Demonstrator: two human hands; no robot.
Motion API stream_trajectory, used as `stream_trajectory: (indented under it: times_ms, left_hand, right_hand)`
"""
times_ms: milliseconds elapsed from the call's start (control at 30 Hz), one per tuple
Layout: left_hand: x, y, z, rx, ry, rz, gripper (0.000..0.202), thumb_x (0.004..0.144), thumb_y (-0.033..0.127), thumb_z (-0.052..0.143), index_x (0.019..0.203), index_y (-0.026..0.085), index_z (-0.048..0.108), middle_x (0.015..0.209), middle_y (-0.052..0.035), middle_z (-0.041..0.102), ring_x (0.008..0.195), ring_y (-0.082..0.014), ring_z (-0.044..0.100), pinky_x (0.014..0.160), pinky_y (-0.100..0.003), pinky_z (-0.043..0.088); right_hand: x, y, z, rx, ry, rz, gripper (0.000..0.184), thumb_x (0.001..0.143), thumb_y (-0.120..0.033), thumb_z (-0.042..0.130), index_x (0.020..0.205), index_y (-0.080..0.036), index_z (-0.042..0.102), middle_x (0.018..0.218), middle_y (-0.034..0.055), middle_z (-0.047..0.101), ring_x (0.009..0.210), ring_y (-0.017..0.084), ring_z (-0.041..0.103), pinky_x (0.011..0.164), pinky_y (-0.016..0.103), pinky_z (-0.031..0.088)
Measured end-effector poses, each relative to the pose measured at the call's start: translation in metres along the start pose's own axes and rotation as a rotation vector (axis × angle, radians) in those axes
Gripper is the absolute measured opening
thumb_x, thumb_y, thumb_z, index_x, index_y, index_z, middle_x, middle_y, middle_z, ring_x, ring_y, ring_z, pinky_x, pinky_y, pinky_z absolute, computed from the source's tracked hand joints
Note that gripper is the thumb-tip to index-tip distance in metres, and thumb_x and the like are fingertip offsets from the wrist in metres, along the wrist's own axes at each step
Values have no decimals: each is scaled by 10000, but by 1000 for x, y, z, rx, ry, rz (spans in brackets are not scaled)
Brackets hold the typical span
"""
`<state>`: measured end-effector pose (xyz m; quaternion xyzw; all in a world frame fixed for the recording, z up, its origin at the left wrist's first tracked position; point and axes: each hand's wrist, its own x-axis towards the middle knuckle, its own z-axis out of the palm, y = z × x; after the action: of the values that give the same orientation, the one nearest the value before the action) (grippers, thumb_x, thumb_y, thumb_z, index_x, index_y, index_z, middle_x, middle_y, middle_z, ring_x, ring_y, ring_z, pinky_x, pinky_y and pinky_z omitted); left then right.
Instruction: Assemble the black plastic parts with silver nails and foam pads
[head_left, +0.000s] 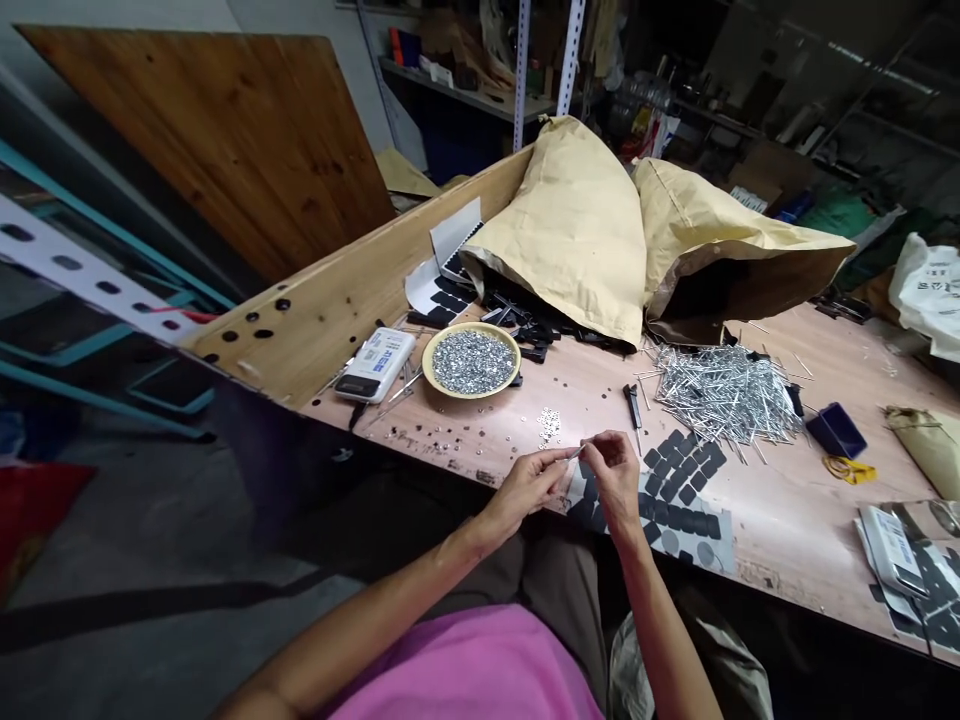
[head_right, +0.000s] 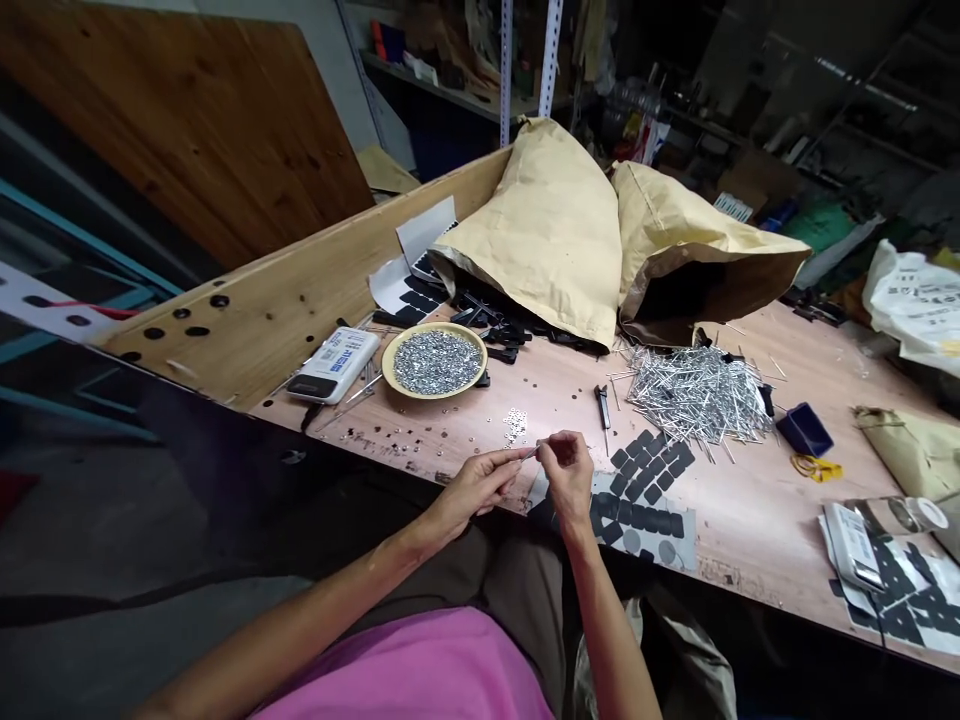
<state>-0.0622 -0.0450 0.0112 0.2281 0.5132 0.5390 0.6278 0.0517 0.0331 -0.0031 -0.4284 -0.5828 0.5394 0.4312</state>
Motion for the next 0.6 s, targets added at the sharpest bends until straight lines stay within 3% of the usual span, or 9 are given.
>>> stream_trajectory:
  times_ms: [133,233,400,500,600]
  left_hand:
    - [-4,-2,12,40,-58,47,615,687,476,640,1174,103,603,505,97,332,391,-14,212,371,-168,137]
    - [-7,-5,19,97,-83,62,593,711,468,621,1189,117,597,506,94,323,399,-20,209,377,-170,136]
    - [-13,-7,31,169,-148,-40,567,777,430,557,1274,159,520,535,98,278,395,-27,164,374,-170,84]
    - [-16,-7,36,217,-207,-93,541,808,408,528,1305,199,484,550,101,233,401,-33,143,377,-165,72]
    - [-16,-6,40,273,-279,-132,535,813,403,527,1310,211,477,553,100,231,403,-33,144,377,-163,67]
  right_hand:
    - [-17,-7,-10,137,96,48,269,648,-318,700,791,-199,505,717,-14,628,666,131,607,633,282,525]
    - [-24,-6,-18,140,147,-6,265,658,-321,703,794,-203,509,728,-12,643,691,134,624,658,295,547]
    - [-39,2,-37,-134,220,-275,124,744,-266,639,821,-206,562,755,8,674,704,146,657,669,288,553]
    - [-49,5,-52,-390,169,-512,53,798,-224,571,821,-215,618,790,33,700,753,164,672,726,308,552]
    - [-56,4,-68,-468,120,-561,100,822,-221,547,837,-222,647,820,43,710,788,171,675,754,312,550]
